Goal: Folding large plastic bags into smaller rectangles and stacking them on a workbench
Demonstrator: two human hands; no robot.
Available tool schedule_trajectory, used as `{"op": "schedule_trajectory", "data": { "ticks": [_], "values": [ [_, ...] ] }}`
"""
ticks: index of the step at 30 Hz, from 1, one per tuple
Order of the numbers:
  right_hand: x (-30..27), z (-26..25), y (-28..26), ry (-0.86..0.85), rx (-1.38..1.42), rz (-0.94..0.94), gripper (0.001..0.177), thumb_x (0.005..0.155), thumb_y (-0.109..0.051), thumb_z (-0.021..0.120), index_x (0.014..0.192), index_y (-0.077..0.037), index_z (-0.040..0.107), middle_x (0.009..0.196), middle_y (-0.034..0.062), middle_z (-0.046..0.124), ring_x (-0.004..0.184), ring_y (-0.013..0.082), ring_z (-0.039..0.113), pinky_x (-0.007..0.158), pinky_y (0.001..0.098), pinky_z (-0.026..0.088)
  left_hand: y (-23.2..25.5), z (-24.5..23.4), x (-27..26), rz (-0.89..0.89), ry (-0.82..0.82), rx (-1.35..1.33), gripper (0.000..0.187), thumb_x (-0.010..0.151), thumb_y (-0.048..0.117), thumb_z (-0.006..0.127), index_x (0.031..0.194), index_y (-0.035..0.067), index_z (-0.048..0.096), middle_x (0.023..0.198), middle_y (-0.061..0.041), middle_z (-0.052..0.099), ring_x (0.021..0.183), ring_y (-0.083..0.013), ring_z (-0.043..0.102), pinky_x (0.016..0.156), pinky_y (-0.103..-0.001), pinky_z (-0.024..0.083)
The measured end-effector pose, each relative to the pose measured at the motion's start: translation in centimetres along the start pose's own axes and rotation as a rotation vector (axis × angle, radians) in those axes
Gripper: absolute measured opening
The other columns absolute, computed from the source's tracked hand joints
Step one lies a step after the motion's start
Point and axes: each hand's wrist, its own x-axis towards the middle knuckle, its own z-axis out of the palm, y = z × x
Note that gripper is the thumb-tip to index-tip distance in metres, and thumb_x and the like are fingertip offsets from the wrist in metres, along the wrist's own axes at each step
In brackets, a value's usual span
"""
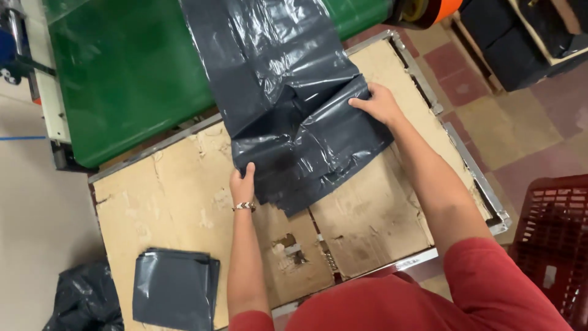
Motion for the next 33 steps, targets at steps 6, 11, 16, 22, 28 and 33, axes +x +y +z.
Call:
{"op": "schedule_trajectory", "data": {
  "ticks": [6,11,16,22,28,33],
  "values": [
    [-3.9,-2.7,1.9,0.064,-0.067,-0.631,0.026,0.087,-0.028,0.088,0.089,-0.006,0.074,0.107,0.013,0.066,0.103,0.0344,0.061,0.094,0.0408,0.049,-0.5,-1.0,-2.1,0.029,0.083,-0.274,0.027,0.094,0.038,0.078,0.109,0.016,0.076,0.103,-0.003,0.074,0.101,-0.0136,0.065,0.096,-0.037,0.051],
    [-9.1,-2.8,-2.6,-0.103,-0.174,-0.444,0.025,0.094,-0.034,0.077,0.093,-0.012,0.066,0.08,0.0143,0.07,0.085,0.0379,0.07,0.075,0.0471,0.051,2.3,-4.9,-2.1,-0.003,-0.015,-0.57,0.031,0.098,0.031,0.072,0.124,0.013,0.071,0.114,-0.005,0.073,0.107,-0.0134,0.066,0.1,-0.035,0.053],
    [-17.3,-3.0,-1.9,-0.095,-0.107,-0.106,0.03,0.1,-0.039,0.069,0.096,-0.01,0.065,0.087,0.0175,0.068,0.086,0.0356,0.067,0.077,0.048,0.049,2.3,-13.7,-7.9,-0.259,-0.19,-0.75,0.03,0.094,0.032,0.078,0.113,0.011,0.072,0.101,-0.012,0.076,0.09,-0.0207,0.075,0.077,-0.037,0.063],
    [-27.3,-0.7,4.6,-0.064,0.102,0.487,0.043,0.094,-0.048,0.072,0.116,-0.012,0.072,0.105,0.0218,0.07,0.071,0.0319,0.067,0.04,0.0414,0.051,-8.6,-11.3,-11.2,-0.239,-0.327,-0.266,0.061,0.095,0.057,0.074,0.135,0.013,0.063,0.132,-0.016,0.066,0.125,-0.0314,0.062,0.1,-0.048,0.052],
    [-27.8,2.4,10.9,-0.031,0.162,0.341,0.053,0.098,-0.041,0.073,0.135,-0.004,0.063,0.112,0.0203,0.07,0.106,0.0336,0.068,0.075,0.0491,0.057,-15.6,-5.1,-11.2,-0.152,-0.171,-0.303,0.057,0.101,0.052,0.065,0.139,0.009,0.063,0.144,-0.016,0.059,0.137,-0.0307,0.051,0.117,-0.045,0.04],
    [-30.7,2.1,6.3,0.018,0.409,0.31,0.033,0.096,-0.032,0.074,0.117,-0.008,0.065,0.083,0.0068,0.065,0.071,0.0181,0.069,0.055,0.0305,0.058,-12.7,-5.0,-14.5,-0.232,-0.124,-0.307,0.072,0.096,0.054,0.066,0.146,0.004,0.053,0.151,-0.019,0.052,0.144,-0.0326,0.044,0.123,-0.047,0.033]
  ]
}}
